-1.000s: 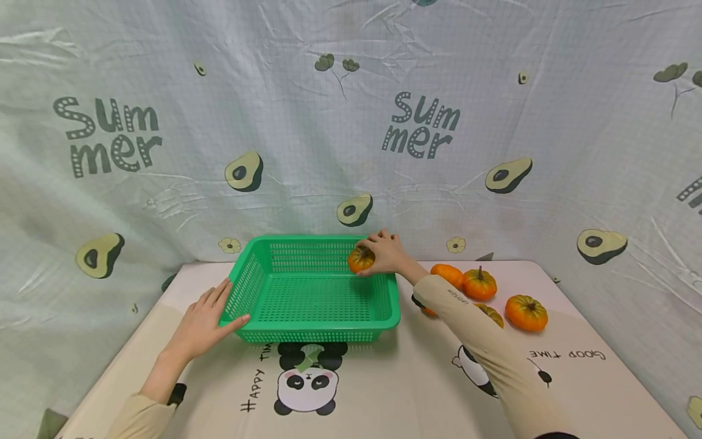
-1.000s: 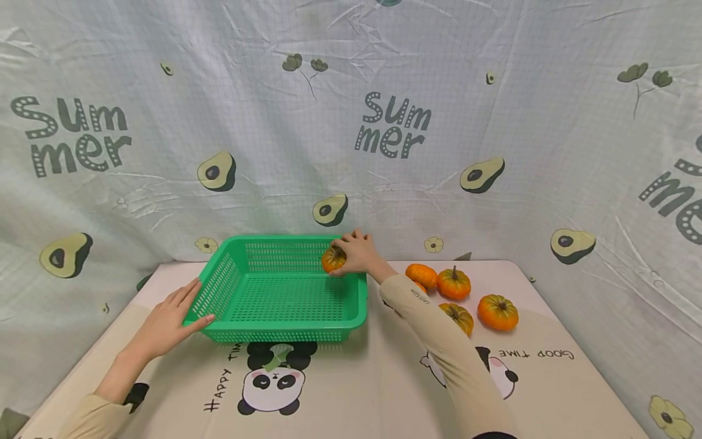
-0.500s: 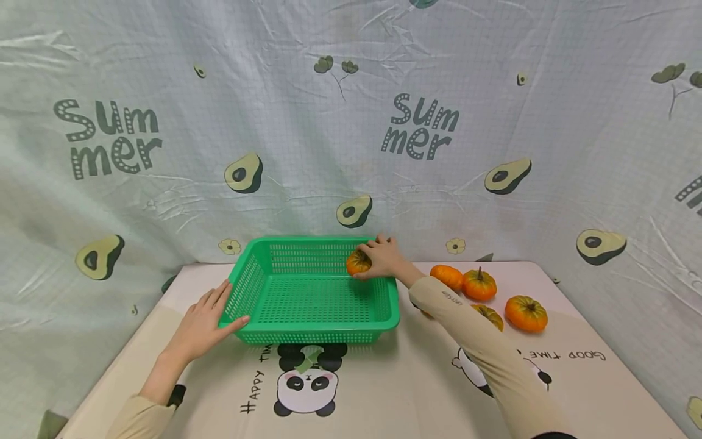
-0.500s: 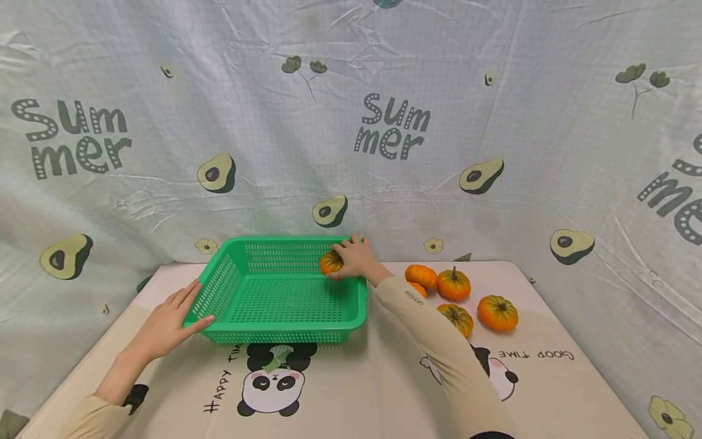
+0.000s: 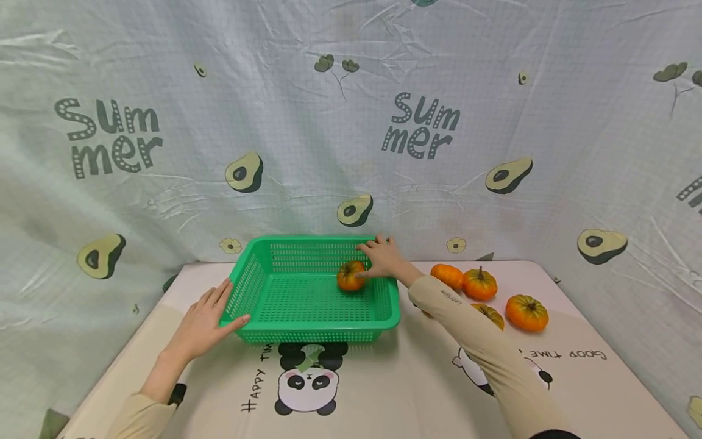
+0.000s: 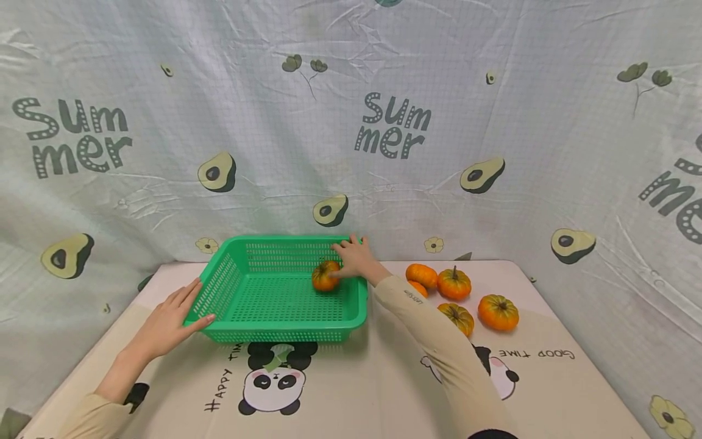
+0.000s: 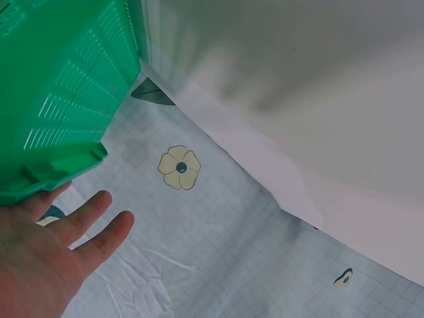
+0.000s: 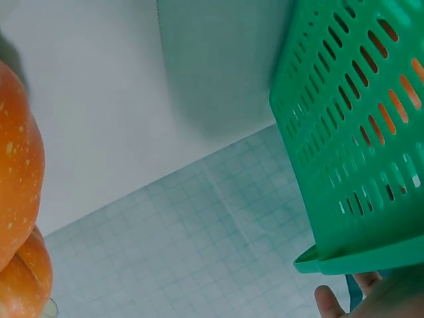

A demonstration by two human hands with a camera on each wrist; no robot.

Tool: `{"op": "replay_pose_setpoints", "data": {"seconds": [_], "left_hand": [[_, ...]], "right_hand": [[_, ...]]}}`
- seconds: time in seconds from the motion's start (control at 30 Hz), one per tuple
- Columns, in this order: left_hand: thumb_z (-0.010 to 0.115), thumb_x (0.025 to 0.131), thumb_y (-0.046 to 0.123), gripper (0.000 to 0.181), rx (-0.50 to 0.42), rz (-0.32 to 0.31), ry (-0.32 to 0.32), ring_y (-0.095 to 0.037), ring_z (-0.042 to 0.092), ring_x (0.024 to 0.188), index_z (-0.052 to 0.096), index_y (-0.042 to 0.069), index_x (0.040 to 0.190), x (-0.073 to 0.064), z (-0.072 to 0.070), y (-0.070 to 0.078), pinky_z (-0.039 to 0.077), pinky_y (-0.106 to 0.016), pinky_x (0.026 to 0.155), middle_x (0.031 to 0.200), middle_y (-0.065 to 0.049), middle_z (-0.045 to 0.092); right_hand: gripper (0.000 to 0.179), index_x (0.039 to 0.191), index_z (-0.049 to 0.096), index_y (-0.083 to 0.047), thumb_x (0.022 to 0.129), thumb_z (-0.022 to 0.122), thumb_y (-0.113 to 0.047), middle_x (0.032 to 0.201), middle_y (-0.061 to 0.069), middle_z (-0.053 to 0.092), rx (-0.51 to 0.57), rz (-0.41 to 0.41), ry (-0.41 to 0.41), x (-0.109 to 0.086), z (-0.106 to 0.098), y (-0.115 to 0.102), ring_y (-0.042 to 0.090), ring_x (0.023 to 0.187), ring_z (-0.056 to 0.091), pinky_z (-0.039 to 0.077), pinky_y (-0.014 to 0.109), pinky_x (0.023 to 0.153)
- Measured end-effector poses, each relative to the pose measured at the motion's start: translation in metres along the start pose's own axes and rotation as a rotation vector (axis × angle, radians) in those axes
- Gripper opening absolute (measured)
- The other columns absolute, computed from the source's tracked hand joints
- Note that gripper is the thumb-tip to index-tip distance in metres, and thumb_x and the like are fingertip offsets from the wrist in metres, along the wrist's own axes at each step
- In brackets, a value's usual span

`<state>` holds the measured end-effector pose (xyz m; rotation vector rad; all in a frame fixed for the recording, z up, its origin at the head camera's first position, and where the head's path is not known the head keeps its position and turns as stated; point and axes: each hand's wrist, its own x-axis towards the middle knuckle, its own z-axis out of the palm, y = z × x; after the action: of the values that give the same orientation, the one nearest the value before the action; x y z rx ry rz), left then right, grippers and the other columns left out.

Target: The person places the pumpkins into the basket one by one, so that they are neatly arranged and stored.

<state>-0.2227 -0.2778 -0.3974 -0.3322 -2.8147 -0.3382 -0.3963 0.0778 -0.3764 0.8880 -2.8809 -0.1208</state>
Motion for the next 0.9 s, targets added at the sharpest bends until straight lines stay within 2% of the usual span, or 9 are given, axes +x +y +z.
{"op": "replay_pose_setpoints", "data": {"seconds": [0.3,0.53,0.7,0.9], "left_hand": [[0.051,0.083,0.052,0.083,0.0,-0.002,0.006,-0.046,0.029,0.124,0.025,-0.005,0.138,0.001,-0.002,0.002,0.031,-0.063,0.09,0.141,-0.024,0.028],[0.051,0.083,0.051,0.084,-0.001,0.003,-0.003,-0.046,0.028,0.124,0.024,-0.005,0.139,0.001,0.002,0.0,0.031,-0.063,0.091,0.142,-0.025,0.028],[0.051,0.083,0.051,0.083,-0.007,0.004,-0.001,-0.046,0.028,0.124,0.024,-0.005,0.139,0.0,0.002,0.0,0.031,-0.063,0.091,0.141,-0.025,0.028],[0.051,0.083,0.051,0.083,-0.009,-0.005,-0.007,-0.046,0.028,0.124,0.023,-0.004,0.139,-0.001,0.001,0.0,0.029,-0.063,0.092,0.142,-0.025,0.027]], "right_hand": [[0.066,0.129,0.046,-0.022,0.076,0.058,-0.057,0.122,0.003,0.053,-0.009,-0.043,0.033,-0.005,-0.002,-0.001,0.025,0.104,0.039,0.03,0.049,0.086],[0.059,0.128,0.048,-0.021,0.079,0.057,-0.054,0.123,0.003,0.053,-0.002,-0.09,0.06,-0.014,-0.001,-0.003,0.027,0.108,0.04,0.03,0.053,0.091],[0.054,0.124,0.05,-0.024,0.079,0.056,-0.053,0.12,0.001,0.054,-0.004,-0.114,0.086,-0.018,0.0,-0.005,0.023,0.104,0.04,0.032,0.051,0.089],[0.052,0.123,0.052,-0.022,0.08,0.057,-0.05,0.119,0.001,0.055,0.008,-0.134,0.115,-0.019,0.0,-0.006,0.023,0.103,0.04,0.032,0.051,0.089]]}}
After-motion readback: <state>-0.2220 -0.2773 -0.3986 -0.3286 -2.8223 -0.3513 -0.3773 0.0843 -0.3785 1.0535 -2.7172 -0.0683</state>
